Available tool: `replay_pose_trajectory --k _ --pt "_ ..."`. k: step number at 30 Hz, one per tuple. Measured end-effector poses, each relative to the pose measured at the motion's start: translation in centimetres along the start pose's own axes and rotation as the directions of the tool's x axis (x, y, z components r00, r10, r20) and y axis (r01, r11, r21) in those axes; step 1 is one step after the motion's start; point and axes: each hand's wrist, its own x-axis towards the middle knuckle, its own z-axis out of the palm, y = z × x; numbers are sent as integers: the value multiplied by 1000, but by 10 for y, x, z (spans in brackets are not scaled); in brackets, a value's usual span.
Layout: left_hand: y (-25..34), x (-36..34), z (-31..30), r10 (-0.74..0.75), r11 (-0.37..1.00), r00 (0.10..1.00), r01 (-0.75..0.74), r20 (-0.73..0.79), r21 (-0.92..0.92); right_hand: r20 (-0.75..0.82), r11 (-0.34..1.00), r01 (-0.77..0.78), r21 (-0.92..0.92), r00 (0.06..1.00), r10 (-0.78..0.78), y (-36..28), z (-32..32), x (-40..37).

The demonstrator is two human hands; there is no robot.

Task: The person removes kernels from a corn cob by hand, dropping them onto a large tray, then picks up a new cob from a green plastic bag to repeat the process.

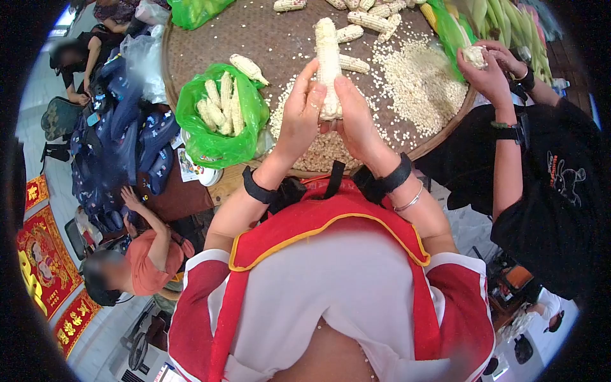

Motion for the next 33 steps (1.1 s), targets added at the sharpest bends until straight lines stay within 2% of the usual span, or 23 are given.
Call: replay_pose_trajectory --k 1,2,4,5,7,8,9,10,11,13,15,17,19,23,26,28,30,31,32,33 --pt "6 0 -1 -96 993 995 95 -22 -64 1 1000 0 0 1000 0 0 1 -1" --pt "5 1 -1 -97 993 995 95 -24 -64 14 999 11 32 1000 -11 0 2 -1" --pt "3 3 0 -101 970 994 91 -30 -224 25 998 20 65 999 -22 -1 4 -3" --pt "5 2 -1 -99 971 995 91 -28 -222 23 999 27 46 999 -29 -3 4 -4" --pt "15 -1 -2 -171 934 984 178 49 -309 23 999 37 25 999 -38 -5 6 -2" --pt "9 0 0 -171 934 984 177 48 -309 -56 997 73 -1 996 -73 -3 10 0" --pt "1 1 5 70 998 997 -70 -27 6 -133 994 105 -29 985 -108 -1 12 1" --pt "-4 1 6 316 898 949 -292 -20 330 -130 994 103 -30 986 -106 0 10 1" --pt "-7 -1 6 317 897 948 -293 -20 332 -108 995 84 -58 990 -90 1 5 1" --pt "-5 -4 6 189 938 981 -190 34 288 -85 994 65 -87 994 -72 2 4 1" --pt "-12 -3 6 212 929 977 -210 26 304 -65 977 164 -135 983 -174 2 6 -1" --pt "-16 -3 9 236 919 972 -229 18 321 -55 977 162 -141 984 -171 6 0 1" --pt "-16 -6 11 213 938 977 -197 -25 286 -43 976 162 -145 985 -170 8 -1 1" --pt "-13 -8 11 163 956 987 -154 -16 250 -36 973 174 -153 983 -182 7 1 -3" --pt "-14 -7 11 181 951 983 -168 -27 261 -36 976 161 -145 985 -167 7 1 -4" --pt "-16 -5 13 267 926 961 -237 -68 295 -45 979 148 -142 987 -156 9 0 -3" --pt "-16 -5 10 238 925 970 -210 -52 317 -48 951 249 -183 964 -262 14 -1 0" --pt "-15 -5 8 209 923 977 -185 -37 338 -48 951 248 -183 964 -261 13 -4 -2" --pt "-12 -5 6 209 923 977 -184 -37 339 -6 971 161 -176 986 -165 11 -9 -3" --pt "-5 -5 3 75 953 997 -63 -28 296 36 982 74 -173 997 -68 9 -11 -4"
